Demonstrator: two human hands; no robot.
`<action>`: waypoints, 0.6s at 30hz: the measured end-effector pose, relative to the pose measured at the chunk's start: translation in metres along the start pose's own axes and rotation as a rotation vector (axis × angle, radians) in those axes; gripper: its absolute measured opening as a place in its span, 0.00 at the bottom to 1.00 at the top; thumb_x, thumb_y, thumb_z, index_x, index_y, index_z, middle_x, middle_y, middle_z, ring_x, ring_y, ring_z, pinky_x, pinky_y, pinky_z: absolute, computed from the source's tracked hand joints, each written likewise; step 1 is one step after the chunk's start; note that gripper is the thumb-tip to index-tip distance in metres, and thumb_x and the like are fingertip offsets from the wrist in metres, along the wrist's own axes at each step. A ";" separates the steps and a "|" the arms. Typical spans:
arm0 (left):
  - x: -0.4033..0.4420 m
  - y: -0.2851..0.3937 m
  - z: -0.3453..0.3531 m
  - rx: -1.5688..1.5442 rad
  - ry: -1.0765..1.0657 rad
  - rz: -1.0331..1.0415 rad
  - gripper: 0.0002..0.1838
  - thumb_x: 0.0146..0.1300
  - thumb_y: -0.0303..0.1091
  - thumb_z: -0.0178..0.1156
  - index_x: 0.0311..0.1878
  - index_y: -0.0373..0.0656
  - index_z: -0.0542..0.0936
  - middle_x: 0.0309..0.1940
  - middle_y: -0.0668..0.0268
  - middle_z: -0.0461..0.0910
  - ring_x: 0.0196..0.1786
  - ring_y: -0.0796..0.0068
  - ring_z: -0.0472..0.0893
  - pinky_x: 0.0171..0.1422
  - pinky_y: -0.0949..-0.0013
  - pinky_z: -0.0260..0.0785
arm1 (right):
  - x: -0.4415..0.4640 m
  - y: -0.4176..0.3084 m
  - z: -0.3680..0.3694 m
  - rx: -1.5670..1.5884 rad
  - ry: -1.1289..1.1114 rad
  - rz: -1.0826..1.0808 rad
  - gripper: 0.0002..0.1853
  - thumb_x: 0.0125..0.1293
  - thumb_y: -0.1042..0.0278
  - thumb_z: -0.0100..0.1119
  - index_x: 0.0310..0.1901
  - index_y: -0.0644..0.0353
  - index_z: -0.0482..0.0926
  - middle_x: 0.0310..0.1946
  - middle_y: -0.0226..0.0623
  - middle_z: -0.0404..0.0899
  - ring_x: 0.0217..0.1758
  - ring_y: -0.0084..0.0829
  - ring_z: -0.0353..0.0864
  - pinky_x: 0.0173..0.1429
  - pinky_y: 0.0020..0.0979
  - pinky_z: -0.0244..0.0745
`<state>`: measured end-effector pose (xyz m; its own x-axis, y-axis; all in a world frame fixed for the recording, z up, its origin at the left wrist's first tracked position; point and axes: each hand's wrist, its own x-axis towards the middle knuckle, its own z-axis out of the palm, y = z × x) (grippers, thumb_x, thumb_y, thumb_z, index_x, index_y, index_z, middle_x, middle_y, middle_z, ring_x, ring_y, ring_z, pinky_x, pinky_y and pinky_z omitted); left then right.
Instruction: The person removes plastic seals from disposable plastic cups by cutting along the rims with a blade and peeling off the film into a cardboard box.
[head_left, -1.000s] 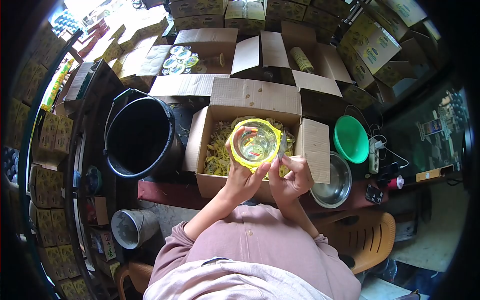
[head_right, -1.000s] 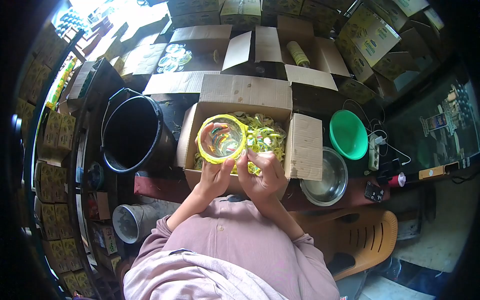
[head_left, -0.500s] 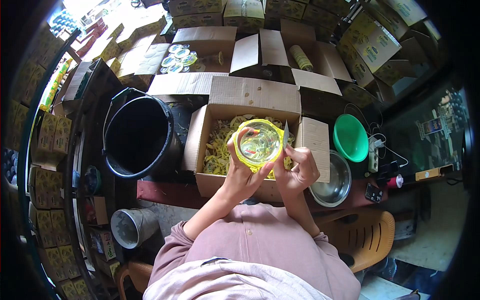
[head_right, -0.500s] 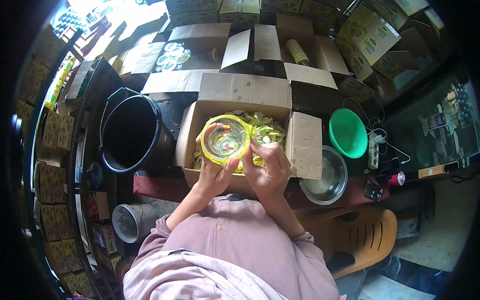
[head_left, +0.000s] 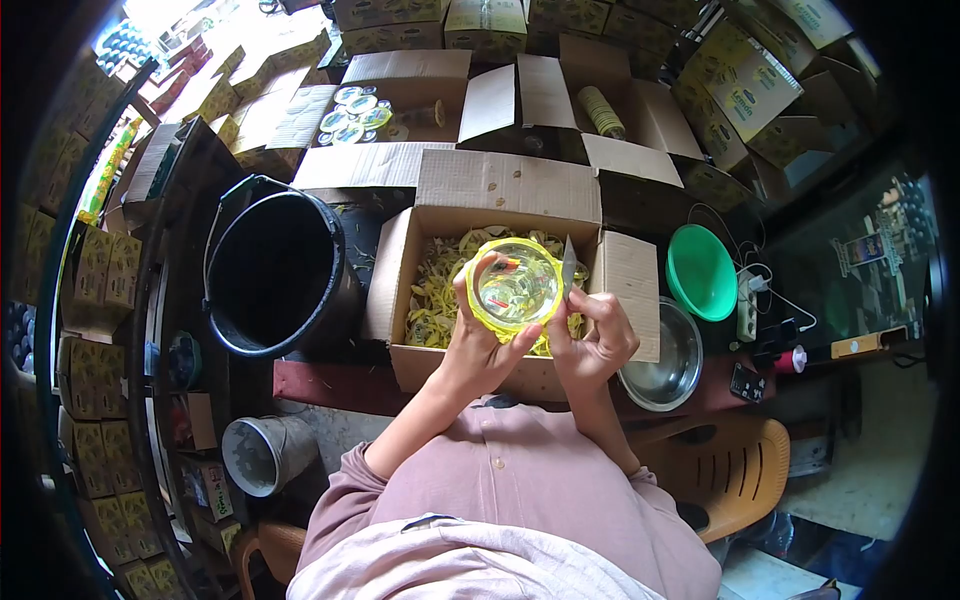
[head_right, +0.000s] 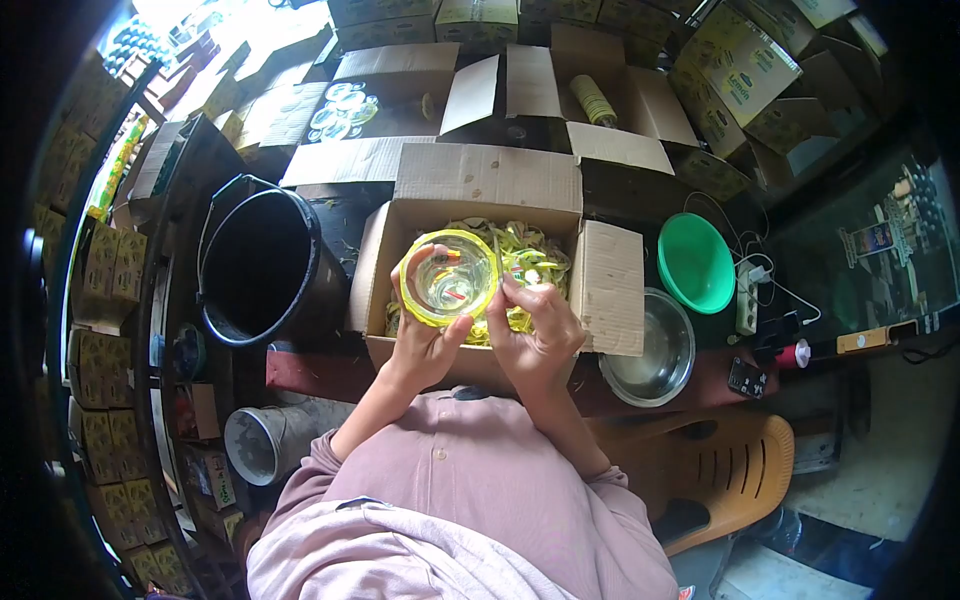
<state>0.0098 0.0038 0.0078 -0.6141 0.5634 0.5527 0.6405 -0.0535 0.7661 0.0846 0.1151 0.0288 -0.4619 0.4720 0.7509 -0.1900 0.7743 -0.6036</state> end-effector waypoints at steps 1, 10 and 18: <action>0.000 0.000 0.000 0.002 -0.014 0.006 0.39 0.55 0.38 0.61 0.61 0.35 0.47 0.55 0.49 0.56 0.58 0.58 0.65 0.62 0.60 0.57 | 0.001 0.002 0.000 0.003 0.004 -0.005 0.10 0.46 0.82 0.64 0.33 0.61 0.78 0.23 0.36 0.77 0.25 0.27 0.79 0.31 0.25 0.75; 0.001 -0.004 0.000 -0.204 -0.041 -0.071 0.40 0.55 0.40 0.61 0.62 0.35 0.47 0.54 0.52 0.57 0.59 0.58 0.63 0.62 0.61 0.55 | -0.001 0.005 -0.004 0.068 -0.024 0.018 0.11 0.44 0.83 0.64 0.32 0.62 0.78 0.24 0.38 0.78 0.27 0.28 0.79 0.31 0.24 0.74; -0.001 -0.002 -0.001 -0.239 -0.111 -0.069 0.38 0.55 0.40 0.58 0.62 0.36 0.50 0.54 0.55 0.57 0.59 0.60 0.63 0.64 0.61 0.54 | 0.006 0.014 -0.006 0.135 -0.024 0.011 0.10 0.44 0.83 0.63 0.32 0.63 0.77 0.24 0.38 0.78 0.27 0.27 0.80 0.32 0.25 0.74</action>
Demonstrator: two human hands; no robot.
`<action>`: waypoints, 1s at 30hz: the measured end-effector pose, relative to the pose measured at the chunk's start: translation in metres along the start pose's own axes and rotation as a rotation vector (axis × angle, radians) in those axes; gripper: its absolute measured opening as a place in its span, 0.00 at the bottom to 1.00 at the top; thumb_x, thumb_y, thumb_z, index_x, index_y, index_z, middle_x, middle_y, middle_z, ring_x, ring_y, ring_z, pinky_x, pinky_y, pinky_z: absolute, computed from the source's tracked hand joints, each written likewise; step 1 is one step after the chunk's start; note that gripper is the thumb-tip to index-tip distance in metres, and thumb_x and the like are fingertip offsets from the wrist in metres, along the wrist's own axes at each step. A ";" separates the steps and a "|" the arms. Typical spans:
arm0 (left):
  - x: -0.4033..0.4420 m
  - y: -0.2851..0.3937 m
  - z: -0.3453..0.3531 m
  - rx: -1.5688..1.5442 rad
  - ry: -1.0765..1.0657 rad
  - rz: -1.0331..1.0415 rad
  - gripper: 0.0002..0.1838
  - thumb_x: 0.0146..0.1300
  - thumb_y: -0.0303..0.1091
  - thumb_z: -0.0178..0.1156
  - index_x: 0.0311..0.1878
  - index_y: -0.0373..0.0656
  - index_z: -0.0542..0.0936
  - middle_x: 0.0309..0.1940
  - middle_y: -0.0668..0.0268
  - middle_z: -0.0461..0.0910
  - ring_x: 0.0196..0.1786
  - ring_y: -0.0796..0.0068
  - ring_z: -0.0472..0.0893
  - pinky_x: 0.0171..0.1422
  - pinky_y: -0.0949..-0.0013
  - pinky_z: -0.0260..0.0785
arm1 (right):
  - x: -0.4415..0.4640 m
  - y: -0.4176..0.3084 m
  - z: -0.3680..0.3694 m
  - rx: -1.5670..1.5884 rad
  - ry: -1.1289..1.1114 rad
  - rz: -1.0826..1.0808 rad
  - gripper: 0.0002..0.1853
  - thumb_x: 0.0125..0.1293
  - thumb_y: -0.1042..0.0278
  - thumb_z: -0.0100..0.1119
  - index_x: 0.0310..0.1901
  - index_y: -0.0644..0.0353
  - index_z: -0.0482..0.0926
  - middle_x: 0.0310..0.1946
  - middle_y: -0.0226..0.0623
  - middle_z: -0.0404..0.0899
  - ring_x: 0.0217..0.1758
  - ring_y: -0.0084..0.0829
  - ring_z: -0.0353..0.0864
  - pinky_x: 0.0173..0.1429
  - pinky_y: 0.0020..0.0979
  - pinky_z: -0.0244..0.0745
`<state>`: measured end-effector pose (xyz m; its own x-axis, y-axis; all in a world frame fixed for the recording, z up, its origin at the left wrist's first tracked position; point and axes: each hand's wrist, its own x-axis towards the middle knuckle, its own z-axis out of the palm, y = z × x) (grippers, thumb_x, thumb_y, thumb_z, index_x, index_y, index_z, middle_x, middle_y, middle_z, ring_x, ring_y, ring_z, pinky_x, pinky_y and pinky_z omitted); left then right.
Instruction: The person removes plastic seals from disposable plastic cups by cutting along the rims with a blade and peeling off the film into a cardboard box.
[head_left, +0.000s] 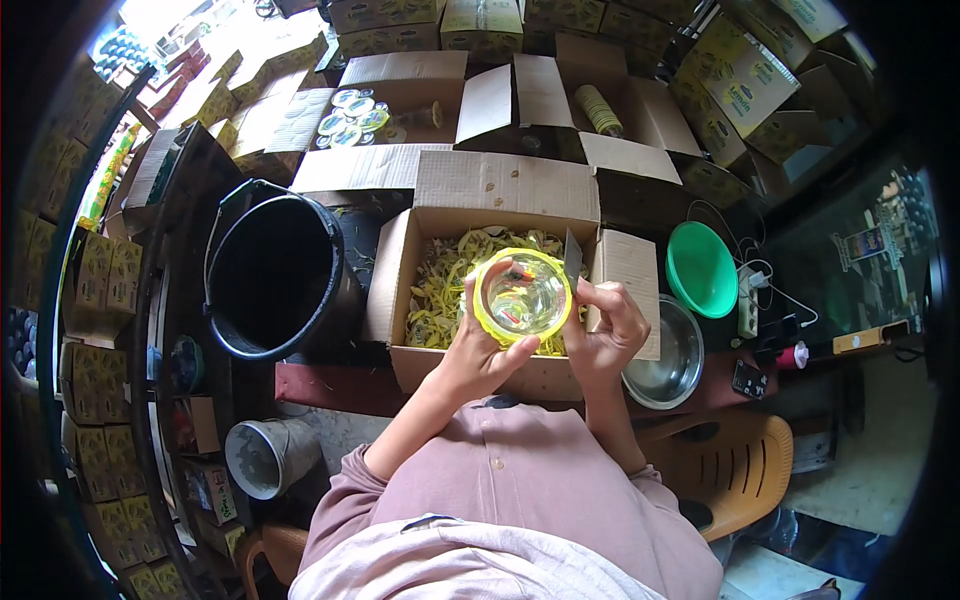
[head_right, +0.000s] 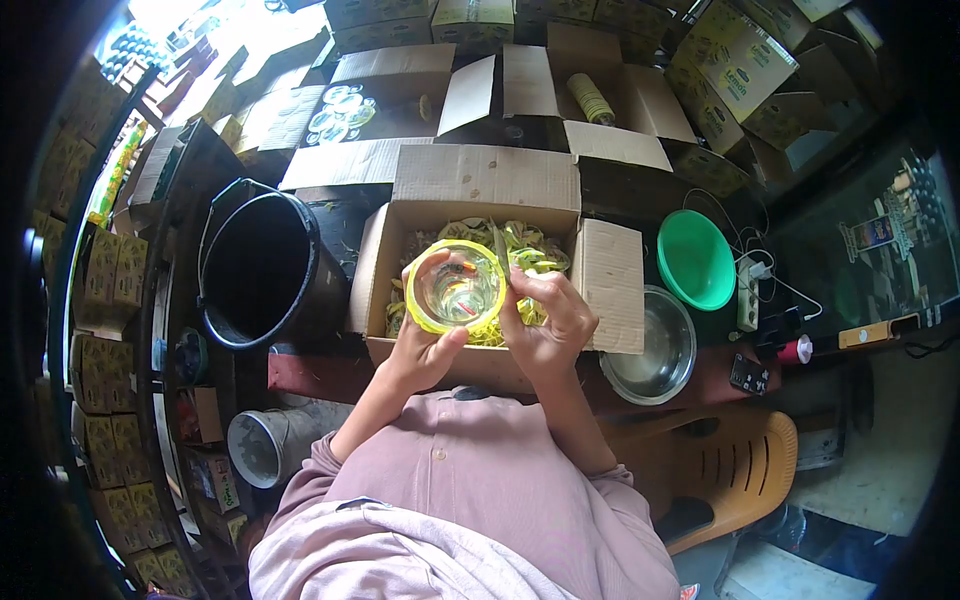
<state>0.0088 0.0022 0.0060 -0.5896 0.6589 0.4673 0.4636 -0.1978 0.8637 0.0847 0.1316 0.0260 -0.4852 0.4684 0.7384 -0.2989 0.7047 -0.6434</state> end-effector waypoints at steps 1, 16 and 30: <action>0.000 0.000 0.000 -0.079 0.009 -0.034 0.37 0.56 0.39 0.58 0.63 0.36 0.49 0.54 0.55 0.58 0.59 0.61 0.63 0.64 0.61 0.54 | -0.001 0.000 0.000 0.009 0.018 0.012 0.10 0.45 0.83 0.63 0.31 0.63 0.77 0.23 0.38 0.78 0.26 0.27 0.79 0.32 0.25 0.74; 0.001 0.000 0.000 -0.426 -0.034 -0.118 0.36 0.57 0.41 0.54 0.63 0.35 0.51 0.54 0.58 0.59 0.59 0.66 0.63 0.64 0.64 0.53 | -0.007 -0.021 0.001 -0.100 0.059 -0.009 0.09 0.44 0.82 0.64 0.29 0.61 0.77 0.21 0.35 0.77 0.22 0.25 0.78 0.26 0.24 0.72; -0.002 0.002 -0.007 -0.387 -0.132 -0.172 0.37 0.55 0.43 0.55 0.63 0.36 0.53 0.57 0.57 0.58 0.60 0.65 0.62 0.65 0.64 0.51 | -0.003 -0.010 -0.005 0.025 0.042 -0.014 0.10 0.42 0.84 0.63 0.29 0.63 0.78 0.19 0.35 0.75 0.22 0.24 0.77 0.26 0.23 0.70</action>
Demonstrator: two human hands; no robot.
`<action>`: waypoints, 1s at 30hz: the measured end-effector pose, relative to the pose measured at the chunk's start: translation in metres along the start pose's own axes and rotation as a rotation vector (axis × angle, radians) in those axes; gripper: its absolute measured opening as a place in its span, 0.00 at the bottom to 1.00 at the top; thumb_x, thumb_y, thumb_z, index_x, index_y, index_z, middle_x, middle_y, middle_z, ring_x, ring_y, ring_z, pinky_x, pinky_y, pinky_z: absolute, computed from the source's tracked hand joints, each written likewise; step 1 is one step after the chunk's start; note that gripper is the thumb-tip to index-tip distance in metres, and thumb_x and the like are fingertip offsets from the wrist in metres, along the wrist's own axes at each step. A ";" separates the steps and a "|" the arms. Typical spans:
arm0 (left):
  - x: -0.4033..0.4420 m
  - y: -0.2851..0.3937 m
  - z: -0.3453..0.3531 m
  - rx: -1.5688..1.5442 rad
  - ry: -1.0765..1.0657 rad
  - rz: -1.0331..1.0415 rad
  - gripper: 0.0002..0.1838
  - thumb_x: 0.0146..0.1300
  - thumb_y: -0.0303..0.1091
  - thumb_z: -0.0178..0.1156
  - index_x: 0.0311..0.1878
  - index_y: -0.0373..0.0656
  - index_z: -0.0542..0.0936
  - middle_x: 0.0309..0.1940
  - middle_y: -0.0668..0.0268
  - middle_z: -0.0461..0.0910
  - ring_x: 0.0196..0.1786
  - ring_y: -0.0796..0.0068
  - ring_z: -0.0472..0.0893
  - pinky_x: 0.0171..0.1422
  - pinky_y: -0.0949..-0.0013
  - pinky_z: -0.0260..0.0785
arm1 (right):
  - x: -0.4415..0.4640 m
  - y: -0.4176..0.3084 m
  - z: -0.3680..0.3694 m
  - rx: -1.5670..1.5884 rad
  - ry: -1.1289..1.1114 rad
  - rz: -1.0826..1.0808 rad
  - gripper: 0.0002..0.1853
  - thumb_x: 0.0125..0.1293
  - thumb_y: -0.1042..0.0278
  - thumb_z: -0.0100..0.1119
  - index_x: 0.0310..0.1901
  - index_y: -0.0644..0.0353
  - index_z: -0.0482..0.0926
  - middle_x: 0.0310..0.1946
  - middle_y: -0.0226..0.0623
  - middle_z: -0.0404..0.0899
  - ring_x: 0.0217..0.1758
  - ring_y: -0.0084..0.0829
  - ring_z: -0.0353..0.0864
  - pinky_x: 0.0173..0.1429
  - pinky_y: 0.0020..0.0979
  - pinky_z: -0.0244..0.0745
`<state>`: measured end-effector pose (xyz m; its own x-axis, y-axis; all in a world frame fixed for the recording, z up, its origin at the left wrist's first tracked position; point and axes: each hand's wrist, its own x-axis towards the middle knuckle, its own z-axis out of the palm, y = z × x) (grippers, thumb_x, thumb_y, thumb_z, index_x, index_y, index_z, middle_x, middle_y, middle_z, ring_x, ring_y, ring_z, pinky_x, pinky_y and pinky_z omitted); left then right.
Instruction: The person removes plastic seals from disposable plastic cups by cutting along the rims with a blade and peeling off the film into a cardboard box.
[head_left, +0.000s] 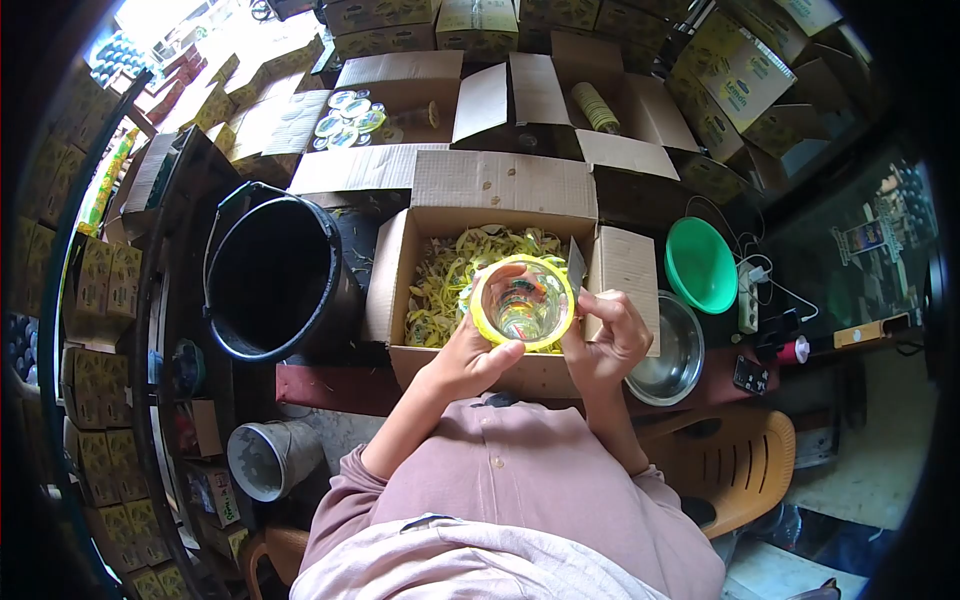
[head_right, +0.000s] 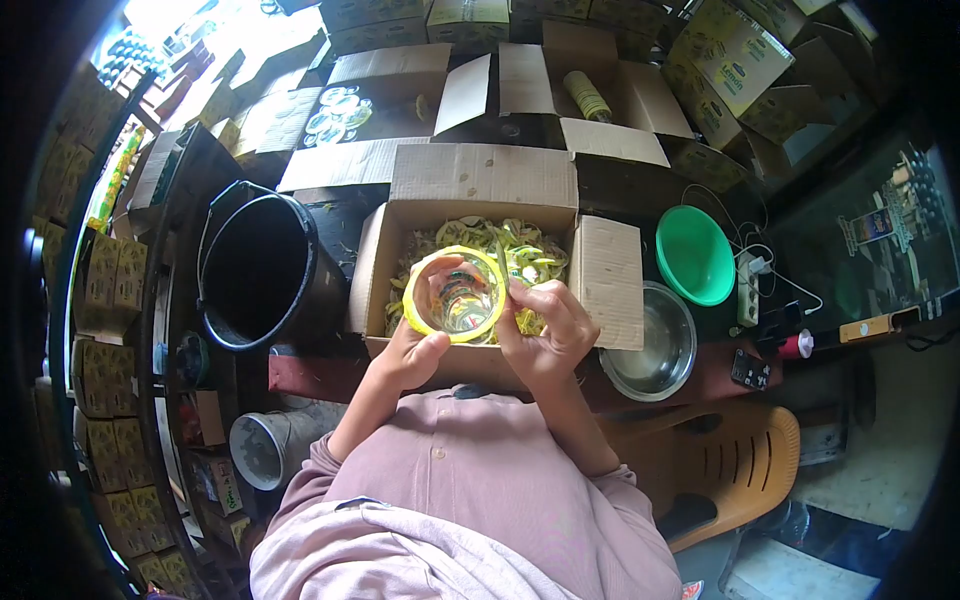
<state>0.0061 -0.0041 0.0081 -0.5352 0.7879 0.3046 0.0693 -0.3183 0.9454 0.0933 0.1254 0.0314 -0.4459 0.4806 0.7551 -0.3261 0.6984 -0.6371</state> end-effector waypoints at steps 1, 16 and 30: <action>0.001 0.001 0.000 -0.006 -0.002 0.005 0.37 0.55 0.43 0.55 0.63 0.36 0.53 0.56 0.57 0.58 0.60 0.65 0.62 0.65 0.64 0.51 | 0.001 0.001 -0.001 0.012 -0.010 0.005 0.10 0.42 0.84 0.63 0.29 0.63 0.78 0.19 0.35 0.75 0.22 0.24 0.77 0.26 0.23 0.70; 0.003 0.000 -0.004 -0.025 -0.016 -0.014 0.36 0.55 0.46 0.54 0.62 0.36 0.54 0.55 0.57 0.61 0.61 0.65 0.62 0.65 0.65 0.52 | 0.007 0.004 -0.006 0.026 -0.065 0.006 0.10 0.42 0.85 0.63 0.29 0.62 0.78 0.19 0.35 0.75 0.21 0.24 0.76 0.26 0.23 0.70; 0.003 0.005 -0.006 -0.061 -0.094 -0.044 0.39 0.54 0.50 0.56 0.62 0.38 0.53 0.54 0.58 0.62 0.57 0.68 0.66 0.62 0.65 0.56 | 0.007 0.008 -0.009 0.045 -0.089 0.002 0.10 0.42 0.84 0.63 0.28 0.62 0.79 0.19 0.35 0.75 0.21 0.24 0.76 0.25 0.22 0.69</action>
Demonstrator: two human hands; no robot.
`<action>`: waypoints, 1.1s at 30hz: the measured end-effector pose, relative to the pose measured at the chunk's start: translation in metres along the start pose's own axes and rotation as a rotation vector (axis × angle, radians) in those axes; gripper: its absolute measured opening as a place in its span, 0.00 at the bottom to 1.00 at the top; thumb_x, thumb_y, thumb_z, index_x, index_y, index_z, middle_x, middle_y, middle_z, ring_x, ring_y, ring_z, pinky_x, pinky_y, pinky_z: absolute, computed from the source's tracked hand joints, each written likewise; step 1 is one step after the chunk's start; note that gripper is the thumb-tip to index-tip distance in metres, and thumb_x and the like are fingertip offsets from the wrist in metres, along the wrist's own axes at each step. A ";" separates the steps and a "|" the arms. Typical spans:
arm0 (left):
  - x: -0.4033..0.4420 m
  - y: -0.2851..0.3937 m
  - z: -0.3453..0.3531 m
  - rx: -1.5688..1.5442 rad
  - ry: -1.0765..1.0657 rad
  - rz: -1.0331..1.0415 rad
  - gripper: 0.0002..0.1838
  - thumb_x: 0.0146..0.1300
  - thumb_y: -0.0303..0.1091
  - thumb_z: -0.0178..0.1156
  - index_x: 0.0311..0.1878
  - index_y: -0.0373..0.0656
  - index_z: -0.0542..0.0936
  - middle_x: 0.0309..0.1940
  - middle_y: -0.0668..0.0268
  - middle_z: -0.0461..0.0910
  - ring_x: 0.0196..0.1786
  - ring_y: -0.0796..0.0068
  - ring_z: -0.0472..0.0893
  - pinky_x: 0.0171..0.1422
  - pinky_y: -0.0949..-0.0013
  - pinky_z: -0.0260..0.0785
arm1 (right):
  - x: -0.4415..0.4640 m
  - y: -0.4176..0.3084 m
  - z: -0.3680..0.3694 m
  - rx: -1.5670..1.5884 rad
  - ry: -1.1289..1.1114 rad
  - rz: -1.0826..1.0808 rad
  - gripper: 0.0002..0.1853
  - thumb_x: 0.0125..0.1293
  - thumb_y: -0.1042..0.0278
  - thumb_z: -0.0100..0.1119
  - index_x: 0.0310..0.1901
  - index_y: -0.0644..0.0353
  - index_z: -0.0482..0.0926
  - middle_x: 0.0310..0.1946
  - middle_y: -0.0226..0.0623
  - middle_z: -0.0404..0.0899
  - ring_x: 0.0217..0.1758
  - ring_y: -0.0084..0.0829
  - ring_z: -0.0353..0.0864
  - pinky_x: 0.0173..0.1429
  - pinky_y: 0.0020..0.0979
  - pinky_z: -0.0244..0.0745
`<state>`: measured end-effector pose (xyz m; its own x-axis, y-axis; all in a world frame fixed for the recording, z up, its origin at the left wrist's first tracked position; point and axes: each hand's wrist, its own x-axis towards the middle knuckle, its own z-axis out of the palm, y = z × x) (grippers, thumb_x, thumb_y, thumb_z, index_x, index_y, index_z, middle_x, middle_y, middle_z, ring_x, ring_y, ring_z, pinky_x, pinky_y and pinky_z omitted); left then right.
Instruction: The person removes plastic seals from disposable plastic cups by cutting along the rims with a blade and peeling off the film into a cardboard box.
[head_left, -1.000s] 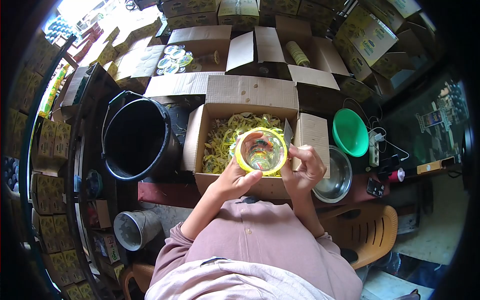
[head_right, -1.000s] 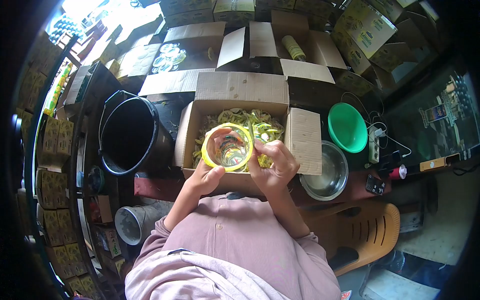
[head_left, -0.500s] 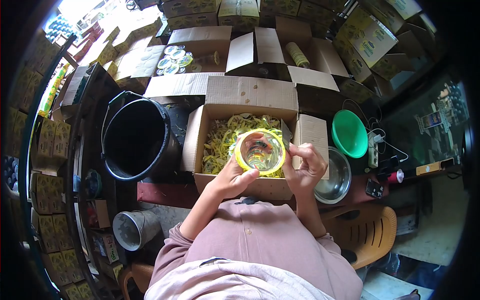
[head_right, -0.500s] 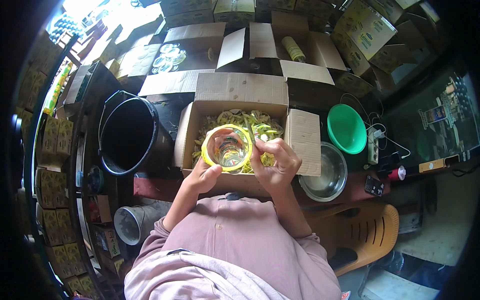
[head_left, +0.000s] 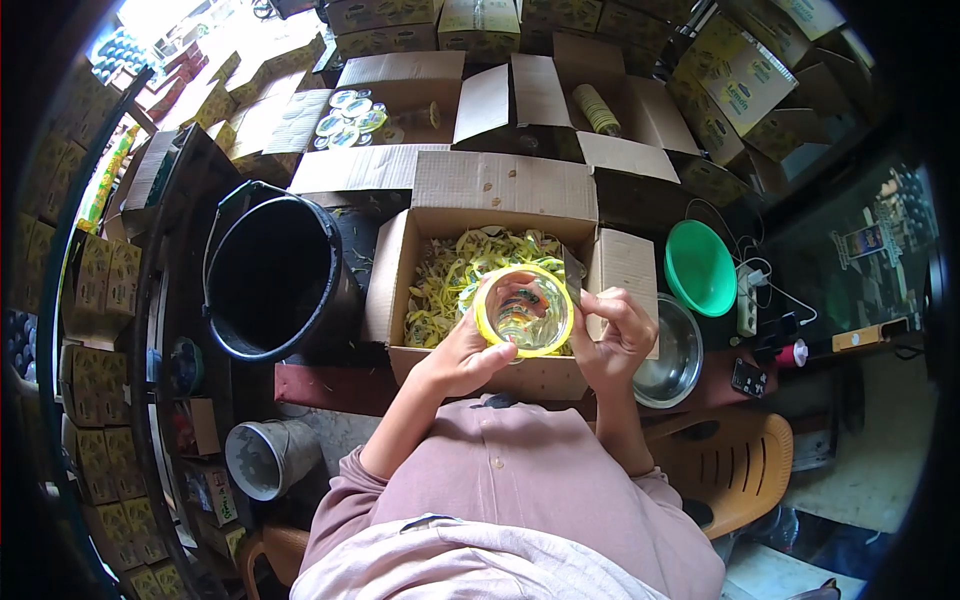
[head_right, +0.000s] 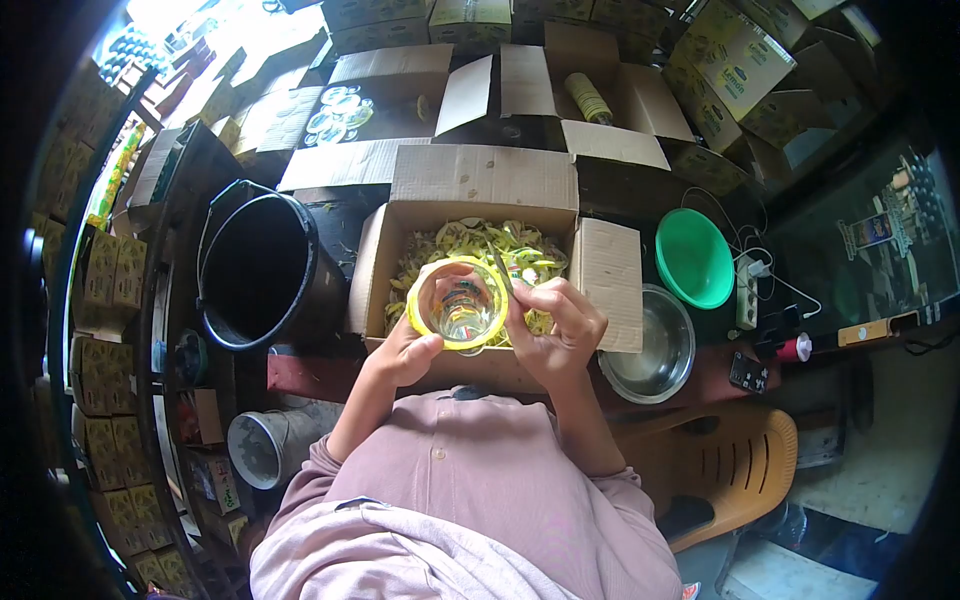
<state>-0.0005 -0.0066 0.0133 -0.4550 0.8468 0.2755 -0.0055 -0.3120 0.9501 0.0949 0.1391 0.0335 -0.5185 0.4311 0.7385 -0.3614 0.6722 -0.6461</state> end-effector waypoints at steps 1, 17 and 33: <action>0.000 -0.002 0.000 -0.019 0.010 -0.002 0.39 0.54 0.50 0.56 0.62 0.38 0.54 0.54 0.58 0.62 0.57 0.68 0.66 0.62 0.65 0.56 | -0.002 -0.001 -0.001 -0.007 -0.003 -0.001 0.10 0.42 0.84 0.63 0.29 0.62 0.79 0.19 0.35 0.75 0.21 0.24 0.75 0.25 0.22 0.68; 0.009 -0.016 0.006 0.190 0.224 0.194 0.36 0.42 0.30 0.70 0.54 0.38 0.61 0.48 0.61 0.59 0.55 0.70 0.66 0.57 0.70 0.65 | 0.000 -0.004 0.012 -0.013 0.048 0.026 0.10 0.43 0.84 0.63 0.30 0.63 0.78 0.20 0.35 0.76 0.23 0.24 0.77 0.29 0.23 0.72; 0.007 -0.011 -0.002 0.247 0.095 0.200 0.36 0.42 0.26 0.67 0.56 0.38 0.59 0.49 0.60 0.58 0.56 0.68 0.65 0.57 0.68 0.65 | -0.002 -0.006 0.010 -0.059 -0.013 0.027 0.10 0.43 0.84 0.63 0.29 0.62 0.79 0.20 0.35 0.76 0.22 0.25 0.77 0.26 0.23 0.71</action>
<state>-0.0053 0.0024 0.0044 -0.5064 0.7316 0.4563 0.3035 -0.3441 0.8885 0.0908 0.1283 0.0344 -0.5375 0.4418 0.7183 -0.3010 0.6951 -0.6528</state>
